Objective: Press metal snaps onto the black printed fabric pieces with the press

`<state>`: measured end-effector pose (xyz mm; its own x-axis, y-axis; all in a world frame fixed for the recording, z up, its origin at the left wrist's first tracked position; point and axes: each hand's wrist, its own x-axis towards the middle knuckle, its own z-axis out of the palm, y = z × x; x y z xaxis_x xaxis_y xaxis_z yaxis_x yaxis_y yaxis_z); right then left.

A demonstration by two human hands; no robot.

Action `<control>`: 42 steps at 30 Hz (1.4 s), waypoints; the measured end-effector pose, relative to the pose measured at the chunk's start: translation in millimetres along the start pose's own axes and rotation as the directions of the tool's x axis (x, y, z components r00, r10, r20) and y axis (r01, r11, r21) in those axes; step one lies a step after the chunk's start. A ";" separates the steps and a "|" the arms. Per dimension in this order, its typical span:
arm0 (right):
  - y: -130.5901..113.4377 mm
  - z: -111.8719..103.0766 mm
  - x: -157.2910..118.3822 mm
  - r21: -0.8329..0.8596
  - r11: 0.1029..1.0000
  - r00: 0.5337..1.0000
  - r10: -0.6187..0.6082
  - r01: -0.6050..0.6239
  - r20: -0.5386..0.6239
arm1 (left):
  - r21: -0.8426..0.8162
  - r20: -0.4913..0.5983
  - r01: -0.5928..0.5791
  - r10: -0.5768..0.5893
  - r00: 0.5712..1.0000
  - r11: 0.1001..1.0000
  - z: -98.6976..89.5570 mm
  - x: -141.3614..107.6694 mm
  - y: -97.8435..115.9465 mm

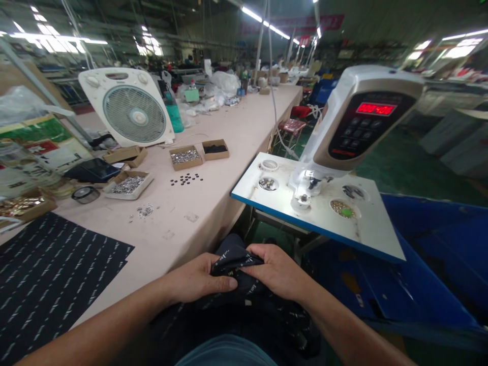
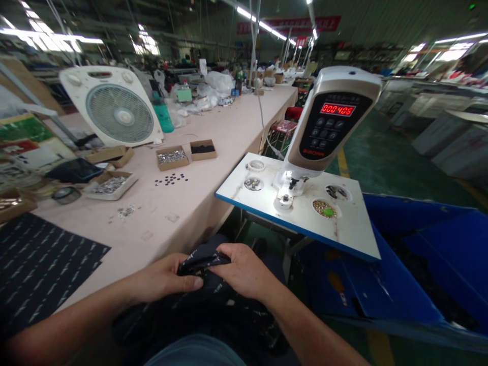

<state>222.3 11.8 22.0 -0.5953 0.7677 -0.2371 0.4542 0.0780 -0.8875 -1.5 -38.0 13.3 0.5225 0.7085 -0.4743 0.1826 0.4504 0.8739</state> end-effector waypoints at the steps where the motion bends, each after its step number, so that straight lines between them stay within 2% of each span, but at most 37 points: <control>1: -0.7 0.6 0.4 -0.004 1.000 1.000 0.001 -0.001 -0.005 | -0.037 0.005 0.017 -0.017 1.000 0.999 0.2 0.7 -1.9; 4: -2.6 -0.2 0.6 -0.018 1.000 1.000 -0.014 0.014 0.001 | -0.118 -0.013 0.045 -0.046 0.999 0.992 0.6 2.2 -6.0; 9: -1.5 -7.0 -2.8 -0.073 0.997 0.995 -0.021 0.029 0.096 | -0.187 -0.134 0.021 -0.047 0.990 0.982 2.0 4.1 -5.7; 13: 0.2 -9.4 -3.6 -0.112 0.994 0.996 -0.008 0.018 0.089 | -0.241 -0.183 -0.001 -0.044 0.982 0.970 5.3 6.2 -2.4; 18: 0.0 -9.9 -3.2 -0.096 0.995 0.995 -0.009 0.019 0.097 | -0.340 -0.148 0.006 -0.059 0.987 0.940 5.8 6.5 -4.5; 24: 2.4 -10.0 -4.0 0.169 0.981 0.975 0.052 -0.090 0.215 | -0.470 -0.117 0.046 -0.114 0.987 0.882 3.8 5.3 -11.7; 28: 4.7 -10.8 -3.2 0.261 0.957 0.969 0.063 -0.126 0.239 | -0.554 -0.064 0.066 -0.121 0.991 0.830 4.6 5.3 -10.8; 34: 10.5 -11.2 -1.4 0.360 0.920 0.966 0.065 -0.155 0.249 | -0.591 0.061 0.060 -0.030 0.998 0.804 3.1 6.0 -10.9; 38: 13.5 -10.6 2.2 0.380 0.911 0.966 0.066 -0.160 0.248 | -0.566 0.059 0.055 -0.026 0.998 0.822 3.0 6.6 -12.7; 42: 13.1 -13.5 3.7 0.310 0.940 0.965 0.060 -0.141 0.256 | -0.524 -0.025 0.016 -0.034 0.999 0.852 7.1 7.3 -7.6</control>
<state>235.0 24.3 14.8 -0.7167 0.5827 -0.3831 0.3051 -0.2319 -0.9237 6.9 -40.1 4.0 0.4947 0.7063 -0.5064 -0.2726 0.6794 0.6813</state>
